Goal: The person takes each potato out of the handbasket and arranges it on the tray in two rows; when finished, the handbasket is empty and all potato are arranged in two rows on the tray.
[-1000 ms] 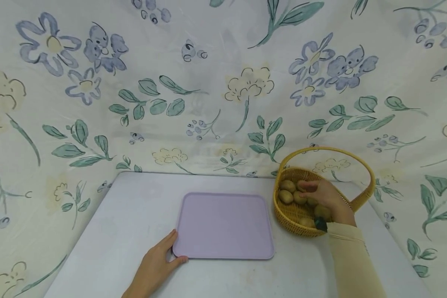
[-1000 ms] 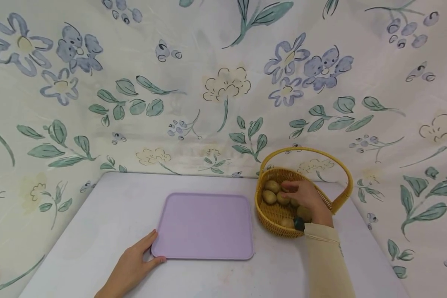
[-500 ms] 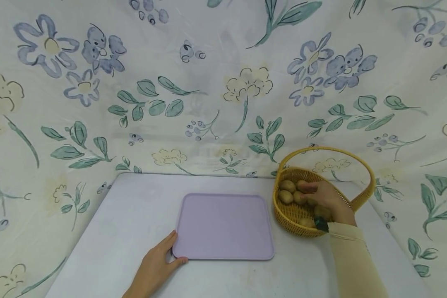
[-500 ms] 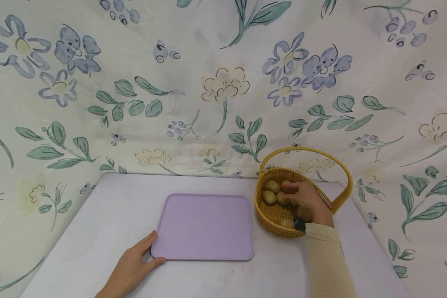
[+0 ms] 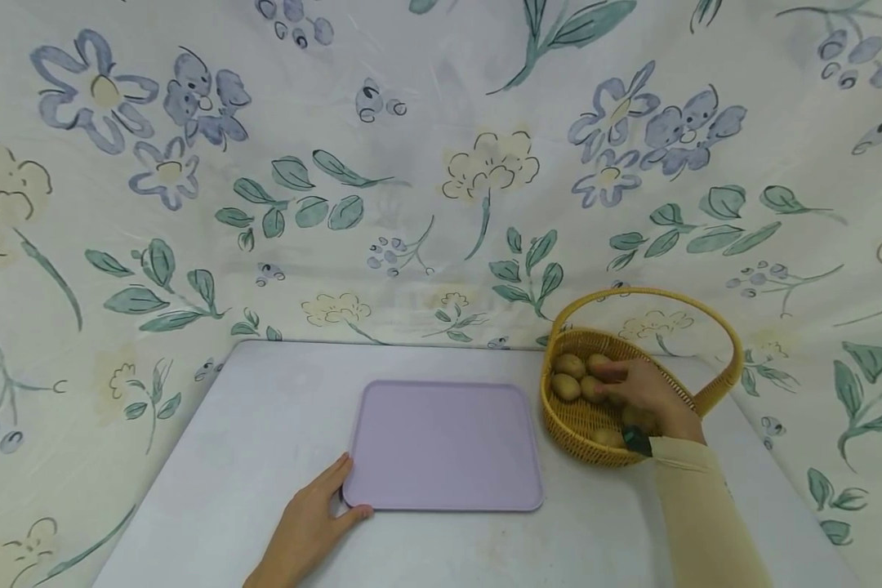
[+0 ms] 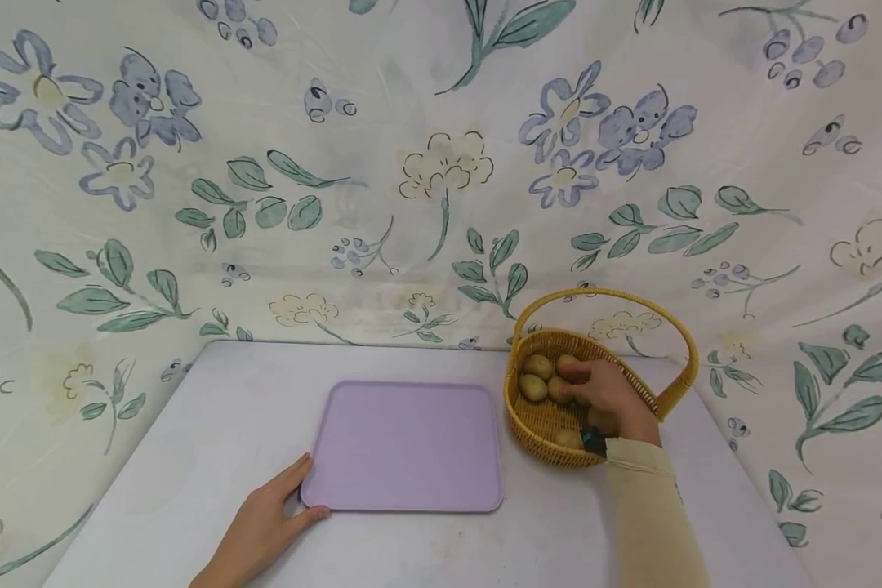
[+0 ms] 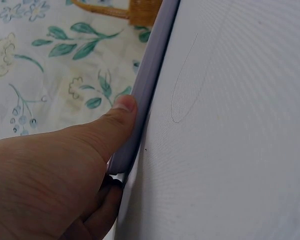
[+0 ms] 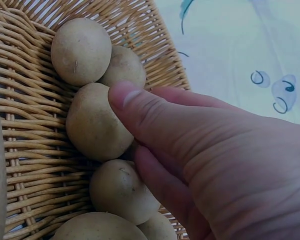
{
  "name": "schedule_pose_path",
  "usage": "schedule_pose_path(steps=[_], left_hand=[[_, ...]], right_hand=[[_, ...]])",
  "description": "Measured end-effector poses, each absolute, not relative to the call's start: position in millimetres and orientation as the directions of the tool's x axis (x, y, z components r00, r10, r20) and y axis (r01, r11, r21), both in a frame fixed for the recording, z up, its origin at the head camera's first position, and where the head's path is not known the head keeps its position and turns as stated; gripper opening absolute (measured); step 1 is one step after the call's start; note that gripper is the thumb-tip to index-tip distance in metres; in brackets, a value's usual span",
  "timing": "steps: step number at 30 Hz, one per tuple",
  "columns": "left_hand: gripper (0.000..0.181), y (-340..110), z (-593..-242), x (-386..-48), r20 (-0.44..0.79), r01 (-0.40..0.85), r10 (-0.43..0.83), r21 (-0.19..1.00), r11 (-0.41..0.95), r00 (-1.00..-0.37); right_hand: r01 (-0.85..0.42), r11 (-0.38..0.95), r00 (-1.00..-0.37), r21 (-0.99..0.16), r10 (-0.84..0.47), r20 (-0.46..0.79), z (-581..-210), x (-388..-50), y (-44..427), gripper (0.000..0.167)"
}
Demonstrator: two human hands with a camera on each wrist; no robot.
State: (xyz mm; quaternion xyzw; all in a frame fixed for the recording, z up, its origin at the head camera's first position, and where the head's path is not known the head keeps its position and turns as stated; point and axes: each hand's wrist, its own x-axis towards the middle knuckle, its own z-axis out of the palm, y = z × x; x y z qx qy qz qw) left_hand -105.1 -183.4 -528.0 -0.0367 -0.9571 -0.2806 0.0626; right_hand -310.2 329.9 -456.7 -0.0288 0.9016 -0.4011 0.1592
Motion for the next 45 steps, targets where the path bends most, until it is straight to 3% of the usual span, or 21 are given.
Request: schedule_pose_path(steps=[7, 16, 23, 45], left_hand=[[0.089, -182.9, -527.4, -106.0, 0.110, 0.086, 0.030, 0.545, 0.834, -0.993], [0.089, -183.5, -528.7, -106.4, 0.107, 0.076, 0.021, 0.545, 0.835, -0.994], [0.089, -183.2, -529.9, -106.9, 0.114, 0.079, 0.020, 0.543, 0.836, -0.993], [0.089, -182.0, -527.1, -106.5, 0.053, 0.034, 0.006, 0.555, 0.831, -0.999]], right_hand=[[0.068, 0.690, -0.945, -0.720, -0.186, -0.268, -459.4, -313.1, 332.5, 0.060], [-0.037, 0.741, -0.943, -0.670, -0.248, -0.222, -459.1, -314.2, 330.6, 0.039], [-0.108, 0.767, -0.939, -0.633, -0.288, -0.190, -458.9, -315.9, 329.6, 0.043], [-0.136, 0.786, -0.908, -0.604, -0.342, -0.241, -452.3, -315.0, 325.9, 0.046]])
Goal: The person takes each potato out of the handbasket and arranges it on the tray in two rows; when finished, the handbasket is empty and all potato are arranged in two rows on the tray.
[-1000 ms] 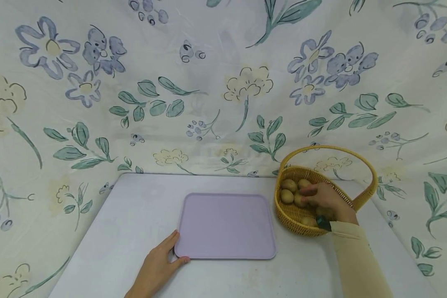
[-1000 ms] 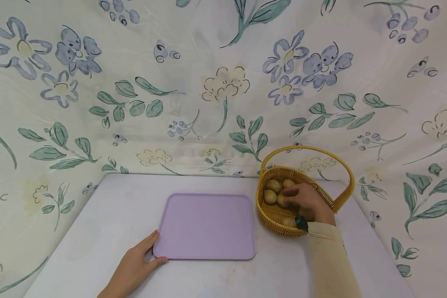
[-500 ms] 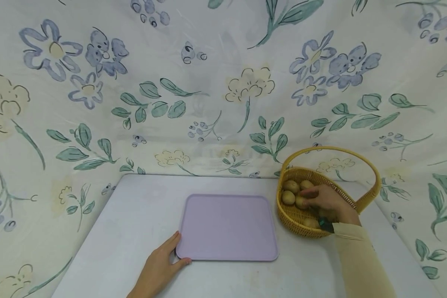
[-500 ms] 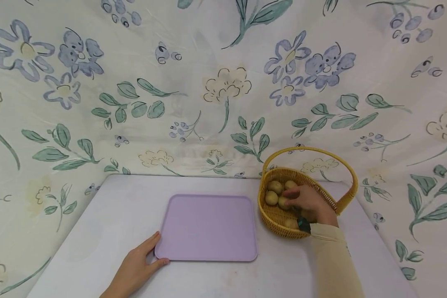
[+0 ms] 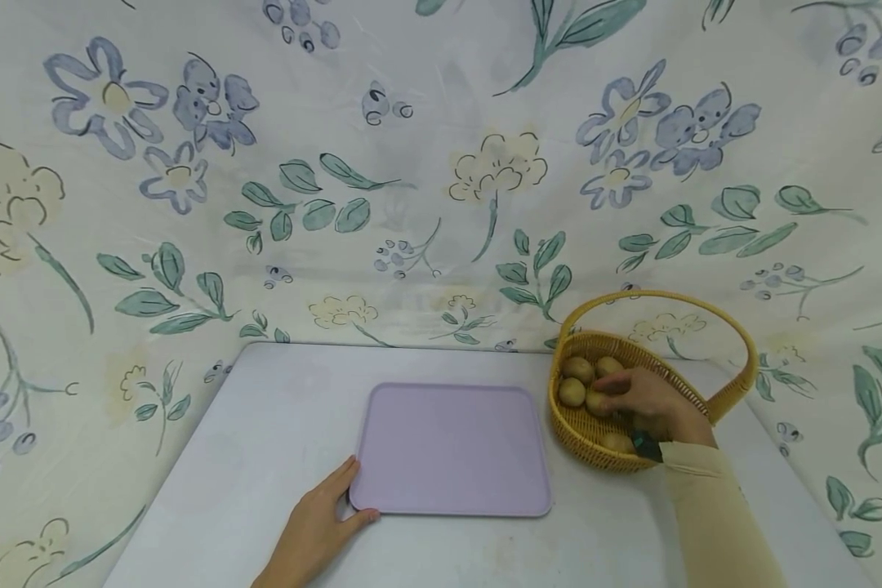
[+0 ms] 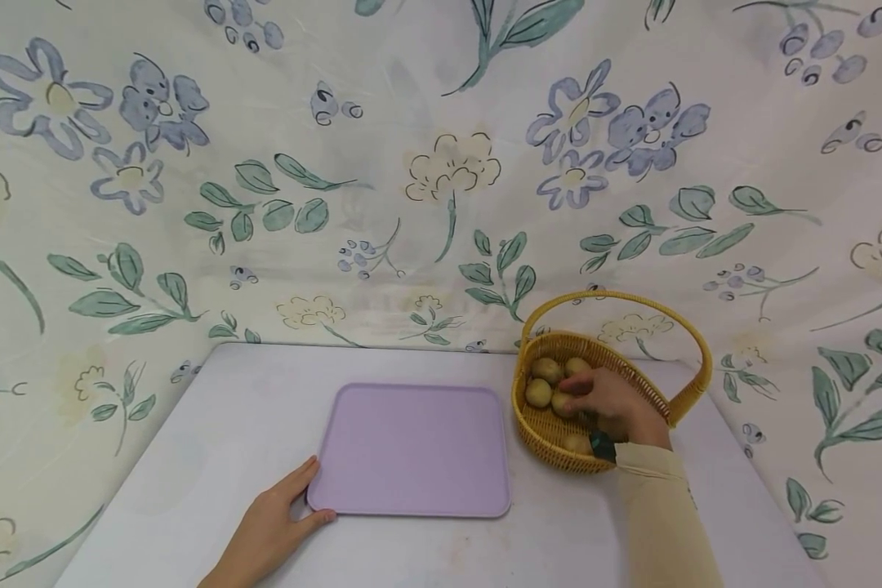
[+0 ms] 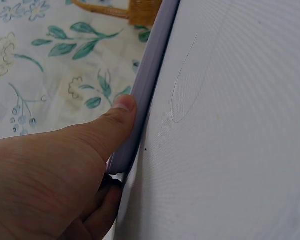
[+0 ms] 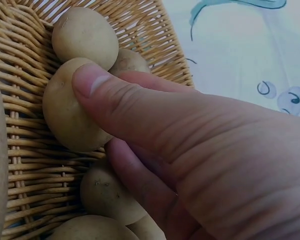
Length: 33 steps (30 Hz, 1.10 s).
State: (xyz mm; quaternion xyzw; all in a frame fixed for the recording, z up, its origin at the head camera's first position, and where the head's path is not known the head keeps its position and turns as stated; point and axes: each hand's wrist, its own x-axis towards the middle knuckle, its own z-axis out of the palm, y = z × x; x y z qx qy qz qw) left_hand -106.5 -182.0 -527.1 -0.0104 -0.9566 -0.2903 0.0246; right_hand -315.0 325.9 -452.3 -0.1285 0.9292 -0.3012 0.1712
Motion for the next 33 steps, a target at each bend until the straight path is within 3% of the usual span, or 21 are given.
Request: schedule_pose_path(steps=[20, 29, 33], left_hand=[[0.088, -182.0, -525.9, -106.8, 0.078, 0.058, 0.019, 0.545, 0.836, -0.997], [0.090, -181.5, -525.3, -105.9, 0.064, 0.047, 0.014, 0.544, 0.838, -0.998], [0.090, -181.2, -525.4, -105.5, 0.078, 0.054, 0.013, 0.546, 0.836, -0.997]], right_hand=[[-0.184, 0.818, -0.894, -0.545, -0.370, -0.253, -451.0, -318.2, 320.9, 0.047], [-0.121, 0.779, -0.891, -0.616, -0.358, -0.279, -451.9, -317.9, 319.1, 0.047], [-0.168, 0.795, -0.888, -0.582, -0.379, -0.261, -453.1, -319.4, 321.2, 0.044]])
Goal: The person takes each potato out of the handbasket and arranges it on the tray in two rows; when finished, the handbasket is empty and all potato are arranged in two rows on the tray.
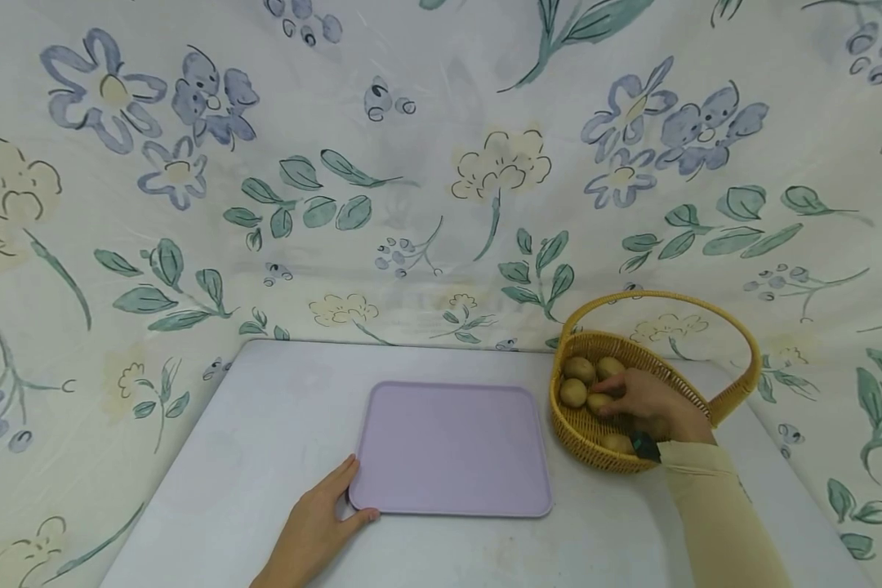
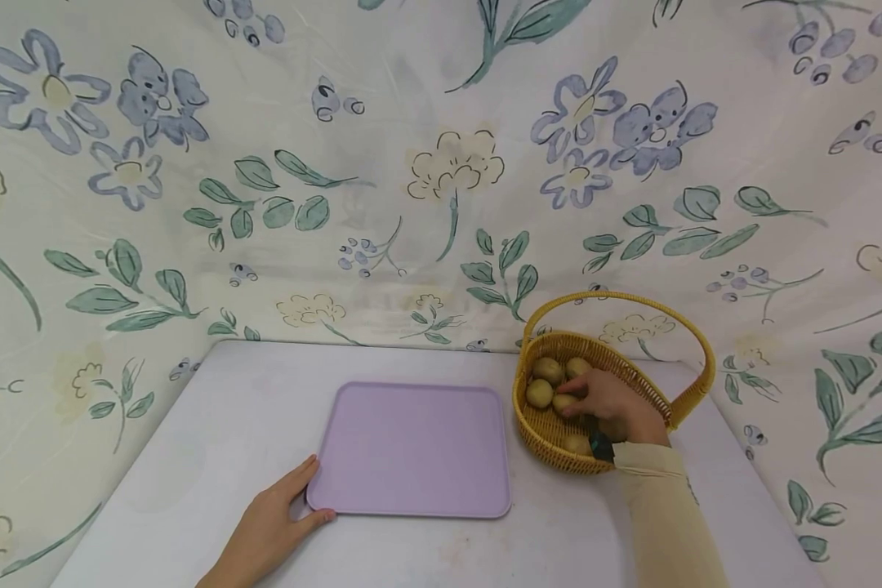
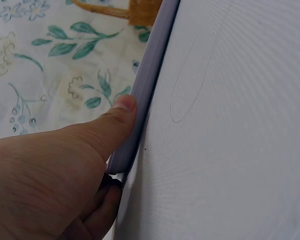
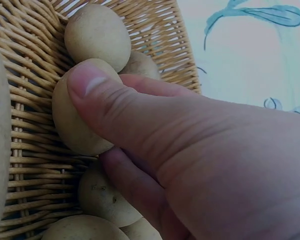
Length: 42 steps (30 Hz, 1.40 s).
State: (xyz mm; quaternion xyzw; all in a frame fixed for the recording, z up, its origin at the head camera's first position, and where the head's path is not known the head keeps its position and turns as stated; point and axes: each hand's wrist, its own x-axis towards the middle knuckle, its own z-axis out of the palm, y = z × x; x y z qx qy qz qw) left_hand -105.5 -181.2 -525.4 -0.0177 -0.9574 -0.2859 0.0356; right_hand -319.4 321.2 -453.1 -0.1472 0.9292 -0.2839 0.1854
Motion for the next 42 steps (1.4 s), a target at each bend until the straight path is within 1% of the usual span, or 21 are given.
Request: schedule_pose_path(steps=[2, 5, 10, 13, 22, 26, 31, 33, 37, 42], left_hand=[[0.089, -181.0, -525.2, -105.2, 0.083, 0.056, 0.012, 0.551, 0.833, -0.996], [0.090, -180.8, -525.9, -105.2, 0.080, 0.052, 0.010, 0.551, 0.833, -0.997], [0.089, -180.0, -527.2, -105.9, 0.060, 0.041, 0.009, 0.558, 0.829, -0.998], [0.089, -179.4, -527.5, -105.5, 0.056, 0.039, 0.009, 0.564, 0.825, -0.998], [0.089, -180.0, -528.9, -105.7, 0.053, 0.035, 0.006, 0.552, 0.833, -0.999], [0.089, -180.4, -530.1, -105.8, 0.076, 0.044, 0.004, 0.541, 0.840, -0.997], [0.089, -180.2, -532.3, -105.4, 0.102, 0.061, 0.007, 0.539, 0.840, -0.995], [0.090, -180.3, -532.6, -105.0, 0.093, 0.056, 0.007, 0.544, 0.837, -0.996], [0.091, -180.0, -531.0, -104.4, 0.075, 0.050, 0.010, 0.551, 0.833, -0.997], [0.089, -179.9, -528.7, -104.0, 0.103, 0.063, 0.007, 0.552, 0.831, -0.995]], right_hand=[[-0.211, 0.811, -0.887, -0.545, -0.393, -0.241, -453.0, -319.9, 322.6, 0.043], [-0.244, 0.825, -0.889, -0.509, -0.400, -0.223, -452.8, -319.7, 324.7, 0.043], [-0.216, 0.822, -0.895, -0.527, -0.382, -0.229, -452.5, -316.4, 326.0, 0.044], [-0.221, 0.820, -0.897, -0.528, -0.383, -0.220, -450.3, -314.0, 325.7, 0.045], [-0.292, 0.826, -0.910, -0.483, -0.395, -0.124, -436.3, -308.6, 323.1, 0.055], [-0.294, 0.822, -0.916, -0.488, -0.388, -0.102, -428.8, -306.1, 321.3, 0.059], [-0.278, 0.834, -0.935, -0.478, -0.349, -0.065, -420.9, -300.4, 319.3, 0.063], [-0.279, 0.829, -0.937, -0.484, -0.345, -0.050, -417.4, -297.3, 318.0, 0.062], [-0.299, 0.818, -0.934, -0.490, -0.356, -0.024, -409.3, -289.9, 313.4, 0.056], [-0.313, 0.806, -0.930, -0.503, -0.368, -0.011, -400.4, -282.2, 305.9, 0.052]])
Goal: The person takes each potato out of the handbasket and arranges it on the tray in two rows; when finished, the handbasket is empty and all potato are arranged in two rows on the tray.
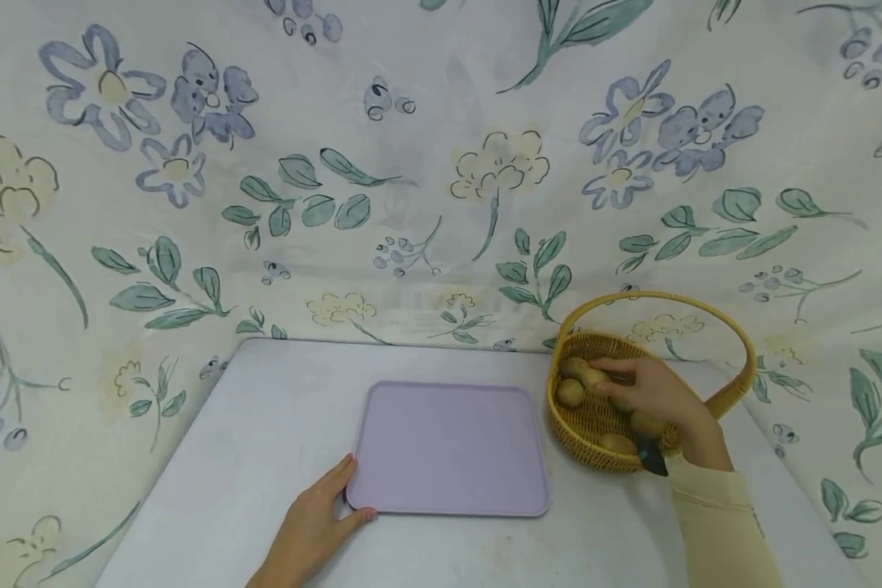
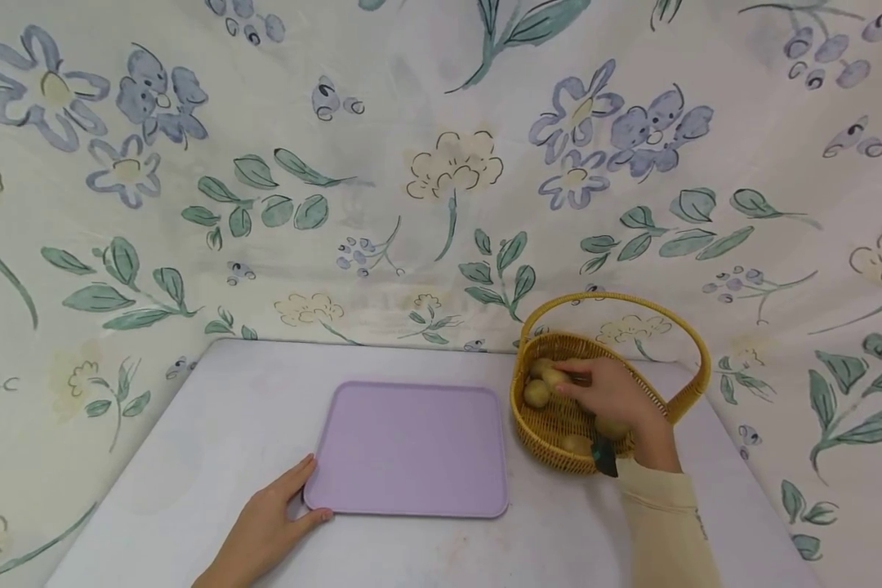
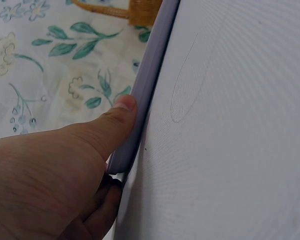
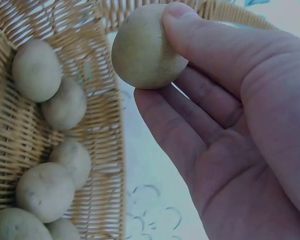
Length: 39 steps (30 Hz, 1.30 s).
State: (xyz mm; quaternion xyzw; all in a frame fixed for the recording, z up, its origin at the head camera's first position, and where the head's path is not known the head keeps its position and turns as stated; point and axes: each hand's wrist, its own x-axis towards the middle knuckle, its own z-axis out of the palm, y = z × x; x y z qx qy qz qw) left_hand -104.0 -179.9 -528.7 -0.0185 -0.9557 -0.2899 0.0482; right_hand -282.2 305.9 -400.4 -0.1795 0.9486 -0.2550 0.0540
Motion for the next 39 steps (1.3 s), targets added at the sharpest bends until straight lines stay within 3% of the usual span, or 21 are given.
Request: schedule_pose_path(steps=[14, 22, 33, 39], left_hand=[[0.088, -182.7, -529.0, -107.8, 0.085, 0.051, 0.004, 0.555, 0.830, -0.996], [0.090, -181.8, -527.6, -106.6, 0.058, 0.033, 0.000, 0.562, 0.827, -0.998], [0.090, -182.0, -527.6, -104.9, 0.057, 0.034, 0.002, 0.567, 0.823, -0.998], [0.091, -182.2, -530.3, -105.7, 0.055, 0.031, 0.000, 0.565, 0.824, -0.998]], right_hand=[[-0.409, 0.749, -0.906, -0.522, -0.401, 0.134, -389.5, -268.2, 275.8, 0.037], [-0.430, 0.690, -0.896, -0.582, -0.407, 0.180, -389.8, -257.2, 264.1, 0.039], [-0.469, 0.709, -0.883, -0.527, -0.361, 0.300, -396.0, -235.6, 247.0, 0.044], [-0.461, 0.678, -0.887, -0.573, -0.337, 0.315, -402.8, -228.3, 241.1, 0.042]])
